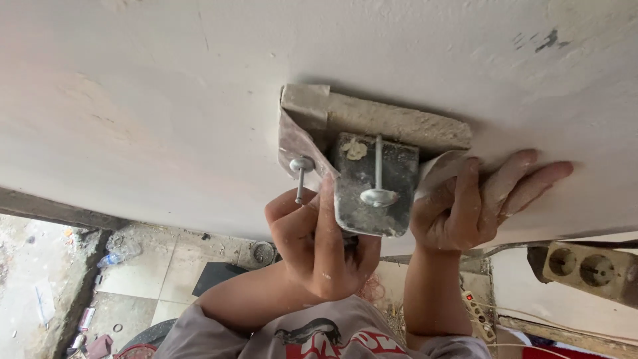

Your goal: The person sands the wall with a hand sander while touching the wall surface with their hand.

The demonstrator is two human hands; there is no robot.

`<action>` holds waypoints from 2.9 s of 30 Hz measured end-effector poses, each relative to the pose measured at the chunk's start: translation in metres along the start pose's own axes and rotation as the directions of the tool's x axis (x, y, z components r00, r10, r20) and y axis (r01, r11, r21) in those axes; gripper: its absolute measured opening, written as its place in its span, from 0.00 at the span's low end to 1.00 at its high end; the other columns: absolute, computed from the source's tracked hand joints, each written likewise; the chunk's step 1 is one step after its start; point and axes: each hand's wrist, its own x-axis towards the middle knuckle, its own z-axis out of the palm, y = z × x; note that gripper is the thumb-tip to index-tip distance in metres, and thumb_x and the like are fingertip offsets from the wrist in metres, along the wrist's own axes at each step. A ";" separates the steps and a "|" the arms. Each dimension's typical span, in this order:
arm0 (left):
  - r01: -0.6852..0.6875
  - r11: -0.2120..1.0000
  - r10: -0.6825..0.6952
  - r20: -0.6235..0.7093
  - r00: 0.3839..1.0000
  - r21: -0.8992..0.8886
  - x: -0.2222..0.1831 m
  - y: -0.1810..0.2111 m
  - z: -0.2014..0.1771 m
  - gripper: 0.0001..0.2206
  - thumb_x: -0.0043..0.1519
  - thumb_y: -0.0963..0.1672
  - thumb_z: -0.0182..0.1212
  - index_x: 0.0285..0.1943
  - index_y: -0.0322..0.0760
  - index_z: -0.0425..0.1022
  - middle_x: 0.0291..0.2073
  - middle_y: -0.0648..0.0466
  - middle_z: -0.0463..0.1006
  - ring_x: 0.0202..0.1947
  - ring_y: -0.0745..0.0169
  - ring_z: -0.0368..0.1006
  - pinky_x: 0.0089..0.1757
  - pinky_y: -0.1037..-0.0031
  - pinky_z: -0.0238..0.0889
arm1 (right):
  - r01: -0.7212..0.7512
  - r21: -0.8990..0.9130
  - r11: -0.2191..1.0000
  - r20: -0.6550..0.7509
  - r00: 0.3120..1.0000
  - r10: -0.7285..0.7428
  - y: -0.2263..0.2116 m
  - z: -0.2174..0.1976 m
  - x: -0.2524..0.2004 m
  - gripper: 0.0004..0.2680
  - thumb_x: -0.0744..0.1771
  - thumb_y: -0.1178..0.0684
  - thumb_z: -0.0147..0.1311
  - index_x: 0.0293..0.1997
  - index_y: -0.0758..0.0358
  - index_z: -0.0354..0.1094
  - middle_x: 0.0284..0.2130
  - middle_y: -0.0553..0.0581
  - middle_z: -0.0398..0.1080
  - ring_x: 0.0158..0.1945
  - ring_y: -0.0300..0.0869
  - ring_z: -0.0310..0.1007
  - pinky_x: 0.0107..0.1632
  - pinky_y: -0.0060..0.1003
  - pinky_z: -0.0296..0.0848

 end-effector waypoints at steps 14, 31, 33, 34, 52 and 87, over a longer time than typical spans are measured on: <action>-0.093 0.993 0.092 0.016 0.996 0.077 0.007 -0.002 -0.003 0.24 0.51 0.35 0.61 0.58 0.08 0.68 0.38 0.41 0.70 0.34 0.56 0.60 0.37 0.65 0.62 | -0.014 0.044 0.999 -0.005 1.000 0.015 -0.006 -0.003 0.002 0.17 0.72 0.52 0.44 0.72 0.61 0.56 0.72 0.67 0.49 0.77 0.67 0.35 0.75 0.76 0.34; -0.047 0.998 0.044 0.061 0.997 0.040 -0.023 -0.005 0.004 0.23 0.54 0.36 0.66 0.58 0.12 0.69 0.37 0.45 0.68 0.34 0.55 0.62 0.38 0.63 0.65 | 0.063 0.140 0.988 -0.122 0.991 -0.046 0.002 0.005 0.002 0.16 0.72 0.59 0.37 0.69 0.67 0.59 0.71 0.68 0.54 0.77 0.66 0.39 0.77 0.76 0.36; -0.023 0.999 0.020 0.075 0.997 0.033 -0.034 -0.006 0.006 0.23 0.54 0.37 0.66 0.58 0.14 0.69 0.36 0.46 0.67 0.35 0.54 0.62 0.38 0.64 0.64 | 0.101 0.128 0.987 -0.110 0.990 -0.087 0.004 0.005 -0.001 0.17 0.72 0.60 0.39 0.72 0.67 0.57 0.72 0.69 0.53 0.77 0.65 0.37 0.76 0.76 0.36; -0.053 0.998 0.052 0.045 0.998 0.031 -0.036 -0.008 0.008 0.24 0.53 0.37 0.66 0.58 0.13 0.69 0.36 0.46 0.68 0.35 0.55 0.62 0.38 0.65 0.64 | 0.063 0.124 0.990 -0.120 0.992 -0.049 0.004 0.007 -0.003 0.17 0.71 0.61 0.38 0.71 0.64 0.58 0.71 0.68 0.53 0.78 0.65 0.38 0.76 0.75 0.36; -0.048 0.998 0.044 0.073 0.996 0.051 -0.001 -0.018 -0.015 0.23 0.54 0.36 0.63 0.57 0.09 0.64 0.38 0.42 0.70 0.32 0.59 0.59 0.36 0.61 0.61 | 0.080 0.096 0.992 -0.033 0.996 -0.077 -0.008 0.011 0.001 0.17 0.70 0.63 0.35 0.67 0.67 0.61 0.69 0.73 0.50 0.74 0.72 0.33 0.72 0.83 0.33; 0.024 0.991 -0.015 0.073 0.997 -0.128 -0.063 -0.038 -0.003 0.25 0.59 0.37 0.64 0.64 0.18 0.62 0.45 0.41 0.66 0.44 0.50 0.61 0.44 0.62 0.63 | 0.124 -0.128 0.984 -0.172 0.974 -0.145 -0.008 0.042 -0.035 0.19 0.70 0.52 0.39 0.71 0.68 0.55 0.69 0.74 0.51 0.72 0.71 0.46 0.73 0.75 0.51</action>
